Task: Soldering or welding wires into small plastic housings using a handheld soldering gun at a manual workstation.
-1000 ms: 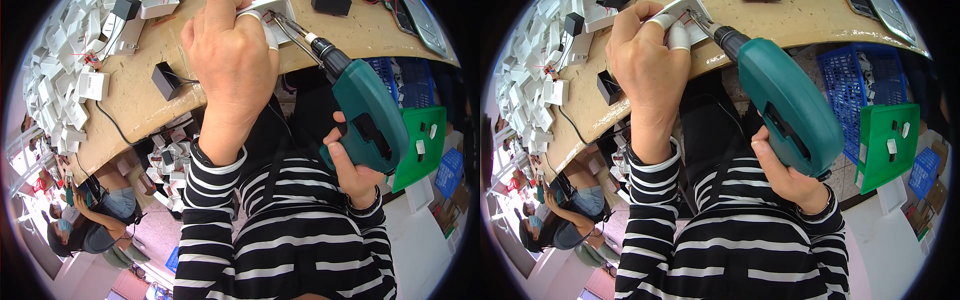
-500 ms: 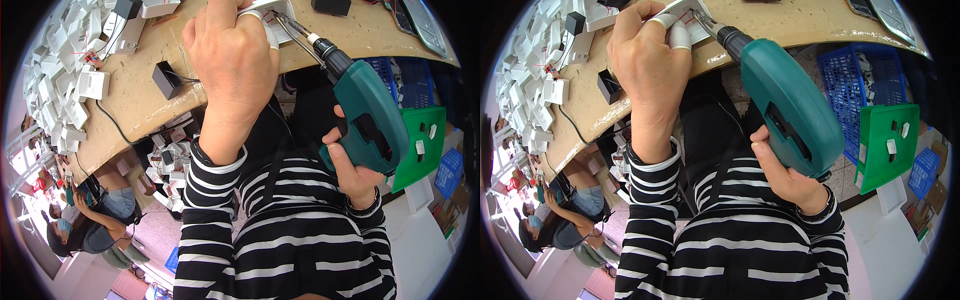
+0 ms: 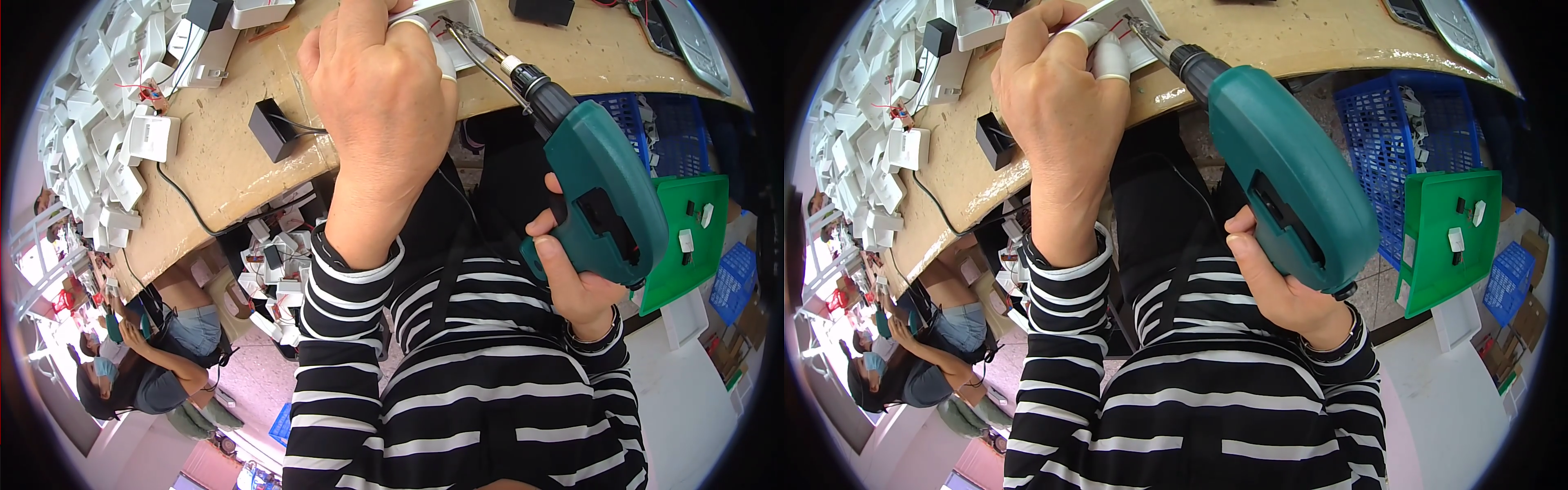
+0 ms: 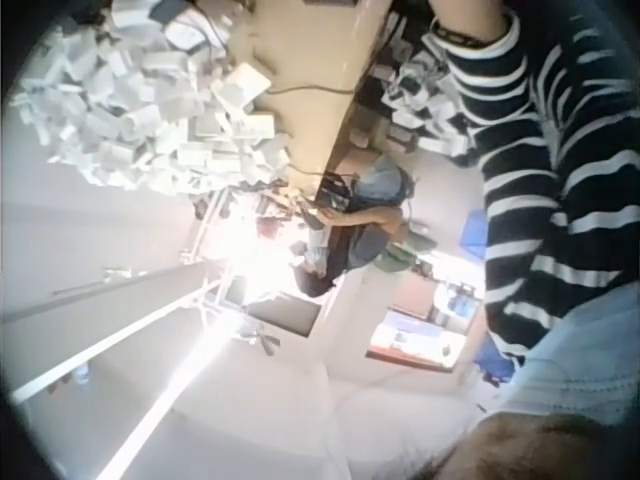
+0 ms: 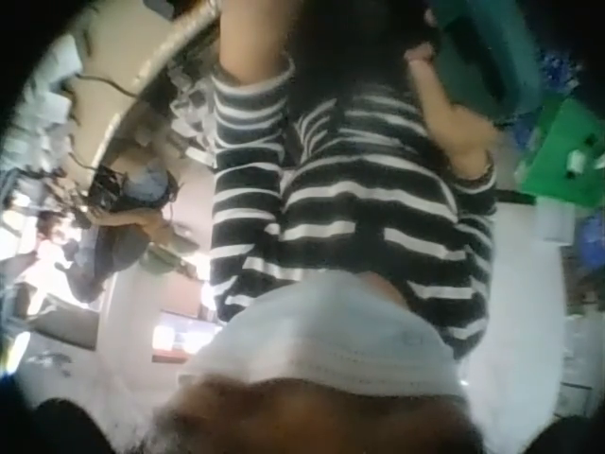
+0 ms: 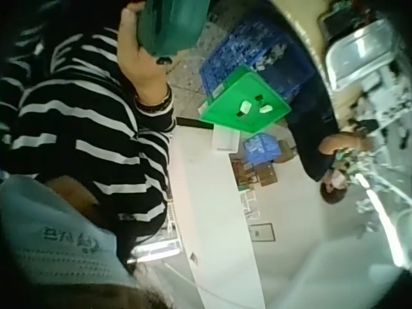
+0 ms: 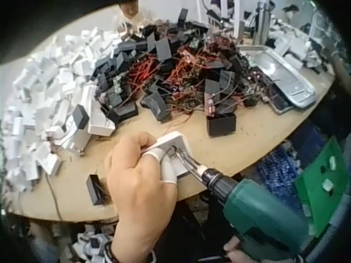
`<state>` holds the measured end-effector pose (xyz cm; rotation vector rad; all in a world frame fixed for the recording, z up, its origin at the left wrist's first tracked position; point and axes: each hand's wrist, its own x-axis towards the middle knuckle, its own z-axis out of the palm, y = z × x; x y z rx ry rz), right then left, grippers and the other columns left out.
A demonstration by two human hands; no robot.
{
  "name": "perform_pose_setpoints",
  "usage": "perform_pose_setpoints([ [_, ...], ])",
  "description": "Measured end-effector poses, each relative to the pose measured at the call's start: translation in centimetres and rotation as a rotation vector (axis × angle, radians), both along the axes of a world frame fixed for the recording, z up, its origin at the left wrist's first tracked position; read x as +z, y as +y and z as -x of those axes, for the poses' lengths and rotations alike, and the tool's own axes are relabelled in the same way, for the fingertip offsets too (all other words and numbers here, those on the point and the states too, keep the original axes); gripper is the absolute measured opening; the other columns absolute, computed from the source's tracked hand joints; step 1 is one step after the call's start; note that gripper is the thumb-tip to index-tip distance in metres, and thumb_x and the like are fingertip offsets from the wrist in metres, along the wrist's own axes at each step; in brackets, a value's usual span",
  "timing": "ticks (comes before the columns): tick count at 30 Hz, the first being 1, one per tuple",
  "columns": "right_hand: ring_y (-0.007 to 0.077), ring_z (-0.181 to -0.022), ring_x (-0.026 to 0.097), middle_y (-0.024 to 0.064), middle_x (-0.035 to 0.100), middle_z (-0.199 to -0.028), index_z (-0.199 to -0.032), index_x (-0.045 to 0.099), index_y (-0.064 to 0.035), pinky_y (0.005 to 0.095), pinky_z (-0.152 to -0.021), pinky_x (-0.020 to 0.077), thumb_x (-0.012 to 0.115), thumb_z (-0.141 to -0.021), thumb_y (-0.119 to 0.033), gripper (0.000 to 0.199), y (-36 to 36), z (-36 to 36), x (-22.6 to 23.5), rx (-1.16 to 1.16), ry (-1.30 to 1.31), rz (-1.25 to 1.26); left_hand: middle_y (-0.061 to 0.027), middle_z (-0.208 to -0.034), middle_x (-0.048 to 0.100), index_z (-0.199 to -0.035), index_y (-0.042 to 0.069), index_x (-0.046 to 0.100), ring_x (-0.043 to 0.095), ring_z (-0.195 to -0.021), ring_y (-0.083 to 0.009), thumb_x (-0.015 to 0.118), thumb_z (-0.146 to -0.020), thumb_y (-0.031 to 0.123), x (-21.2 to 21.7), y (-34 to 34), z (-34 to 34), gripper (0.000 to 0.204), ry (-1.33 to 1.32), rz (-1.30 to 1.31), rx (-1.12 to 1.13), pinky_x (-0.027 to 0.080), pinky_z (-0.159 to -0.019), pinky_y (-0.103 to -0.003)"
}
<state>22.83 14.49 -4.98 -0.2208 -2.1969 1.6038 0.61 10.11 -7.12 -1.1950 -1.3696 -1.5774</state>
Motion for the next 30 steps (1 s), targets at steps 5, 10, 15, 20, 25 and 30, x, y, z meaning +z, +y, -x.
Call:
perform_pose_setpoints([
  [5, 0.021, -0.076, 0.06, 0.0255, 0.052, -0.112, -0.123, 0.036, 0.0081, 0.0284, -0.064, 0.0505, 0.056, -0.073, 0.01, 0.054, 0.0, -0.1, -0.2, -0.006, 0.02, 0.021, -0.0086, -0.08, 0.056, -0.072, 0.0, 0.061, 0.053, -0.072, -0.0257, 0.06, -0.062, 0.002, -0.1, -0.1, 0.1, 0.011, 0.022, 0.006, 0.02, 0.039, -0.067, -0.035],
  [10, 0.0211, -0.076, 0.06, 0.0268, 0.051, -0.112, -0.123, 0.035, 0.0087, 0.0289, -0.065, 0.0508, 0.056, -0.072, 0.011, 0.054, 0.2, -0.7, -0.1, 0.022, -0.033, 0.0, -0.0088, -0.08, 0.056, -0.071, -0.001, 0.061, 0.053, -0.072, -0.0259, 0.059, -0.061, 0.001, -0.2, -0.1, 0.3, 0.011, 0.046, -0.008, 0.037, 0.039, -0.066, -0.035],
  [15, 0.0211, -0.072, 0.06, 0.0272, 0.052, -0.11, -0.121, 0.035, 0.0106, 0.0288, -0.063, 0.0512, 0.057, -0.072, 0.008, 0.055, 0.2, -1.0, 0.0, -0.023, 0.018, -0.038, -0.0091, -0.08, 0.056, -0.069, -0.001, 0.06, 0.053, -0.072, -0.0257, 0.059, -0.06, 0.001, -0.3, -0.2, 0.5, 0.009, 0.069, -0.005, 0.067, 0.039, -0.067, -0.035],
  [20, 0.0213, -0.068, 0.06, 0.0274, 0.053, -0.108, -0.121, 0.034, 0.0118, 0.0284, -0.061, 0.0514, 0.058, -0.072, 0.006, 0.055, 0.2, -1.0, -0.1, -0.07, 0.079, -0.081, -0.0091, -0.081, 0.056, -0.069, -0.001, 0.059, 0.053, -0.072, -0.0257, 0.059, -0.061, 0.002, -0.5, -0.3, 0.7, 0.008, 0.084, -0.022, 0.066, 0.039, -0.067, -0.035],
  [25, 0.0211, -0.067, 0.06, 0.0278, 0.053, -0.107, -0.121, 0.033, 0.0121, 0.0275, -0.059, 0.051, 0.059, -0.071, 0.005, 0.057, 0.1, -1.1, -0.4, -0.087, 0.114, -0.05, -0.0092, -0.082, 0.057, -0.069, -0.001, 0.059, 0.053, -0.071, -0.0257, 0.059, -0.061, 0.001, 2.6, -2.2, -1.5, 0.009, 0.023, 0.8, 0.481, 0.039, -0.067, -0.035],
  [30, 0.0201, -0.067, 0.059, 0.0273, 0.054, -0.107, -0.12, 0.033, 0.0119, 0.0271, -0.059, 0.0507, 0.059, -0.072, 0.003, 0.055, -0.2, -1.1, -0.4, -0.164, 0.123, 0.033, -0.0103, -0.083, 0.056, -0.071, -0.001, 0.06, 0.053, -0.073, -0.0265, 0.062, -0.063, 0.004, -0.1, -1.0, 0.8, 0.009, 0.049, 0.01, -0.039, 0.039, -0.067, -0.036],
])
